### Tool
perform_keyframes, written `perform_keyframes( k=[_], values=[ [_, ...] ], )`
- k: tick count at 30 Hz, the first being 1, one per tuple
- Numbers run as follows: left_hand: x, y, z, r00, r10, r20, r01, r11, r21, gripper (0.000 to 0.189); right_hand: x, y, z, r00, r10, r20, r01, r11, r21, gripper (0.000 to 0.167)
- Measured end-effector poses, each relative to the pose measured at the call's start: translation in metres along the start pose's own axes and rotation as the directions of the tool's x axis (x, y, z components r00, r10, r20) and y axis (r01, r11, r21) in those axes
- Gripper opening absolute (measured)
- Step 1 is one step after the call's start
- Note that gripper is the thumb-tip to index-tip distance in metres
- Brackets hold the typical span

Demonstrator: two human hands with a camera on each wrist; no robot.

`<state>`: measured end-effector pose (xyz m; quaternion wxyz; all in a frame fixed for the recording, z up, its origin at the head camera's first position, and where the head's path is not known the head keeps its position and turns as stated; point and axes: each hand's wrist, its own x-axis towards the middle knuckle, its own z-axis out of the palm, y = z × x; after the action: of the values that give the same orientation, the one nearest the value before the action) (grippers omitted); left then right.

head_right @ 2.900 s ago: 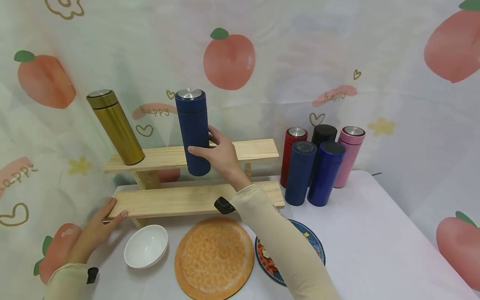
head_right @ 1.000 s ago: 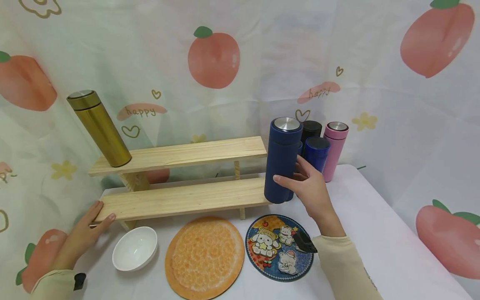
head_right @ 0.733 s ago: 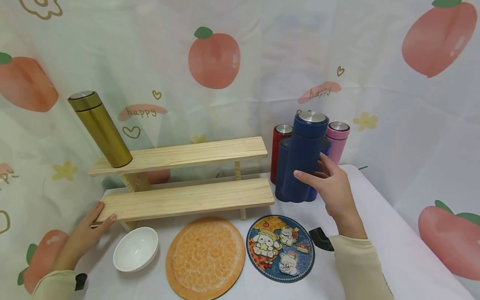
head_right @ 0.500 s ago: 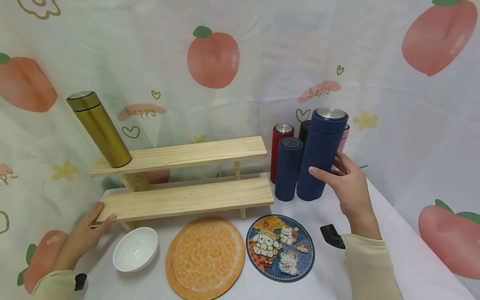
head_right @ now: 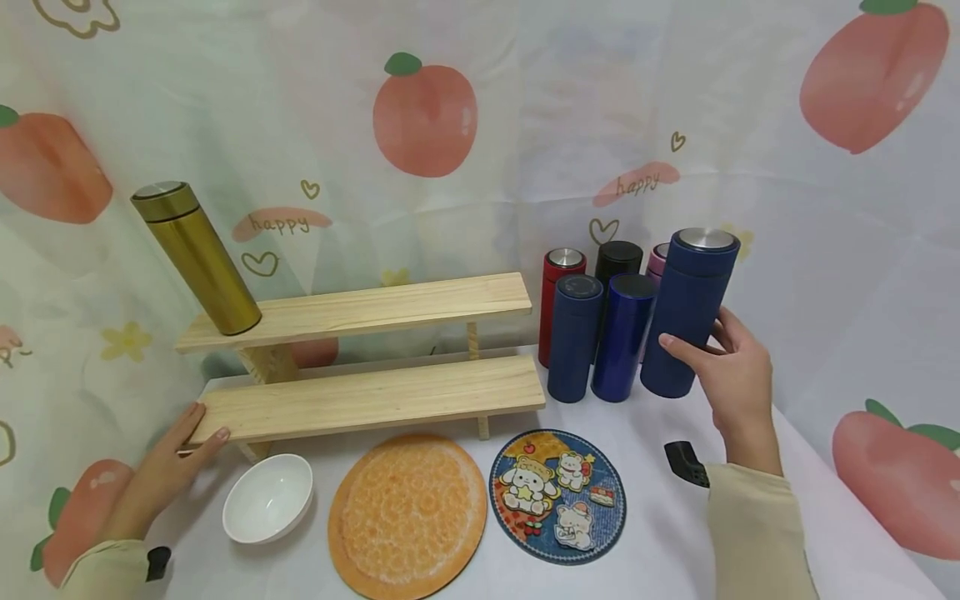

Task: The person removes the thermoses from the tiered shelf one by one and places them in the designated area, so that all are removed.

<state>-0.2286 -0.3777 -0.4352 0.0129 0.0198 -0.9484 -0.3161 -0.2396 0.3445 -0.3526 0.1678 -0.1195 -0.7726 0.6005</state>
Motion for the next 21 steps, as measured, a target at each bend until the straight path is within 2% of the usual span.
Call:
perform_keyframes(
  k=[10, 15, 21],
  values=[
    [0.001, 0.001, 0.001, 0.999, -0.035, 0.035, 0.036, 0.999, -0.02, 0.099, 0.024, 0.043, 0.003, 0.997, 0.065, -0.044, -0.066, 0.997, -0.041, 0.094],
    [0.0, 0.0, -0.001, 0.999, -0.025, 0.027, 0.025, 1.0, -0.018, 0.098, 0.035, 0.061, 0.008, 0.996, 0.061, -0.062, -0.061, 0.998, -0.002, 0.094],
    [-0.001, -0.002, -0.001, 0.999, -0.026, 0.021, 0.026, 1.0, -0.006, 0.097, 0.043, 0.08, 0.015, 0.998, 0.029, -0.051, -0.029, 1.0, -0.01, 0.092]
  ],
)
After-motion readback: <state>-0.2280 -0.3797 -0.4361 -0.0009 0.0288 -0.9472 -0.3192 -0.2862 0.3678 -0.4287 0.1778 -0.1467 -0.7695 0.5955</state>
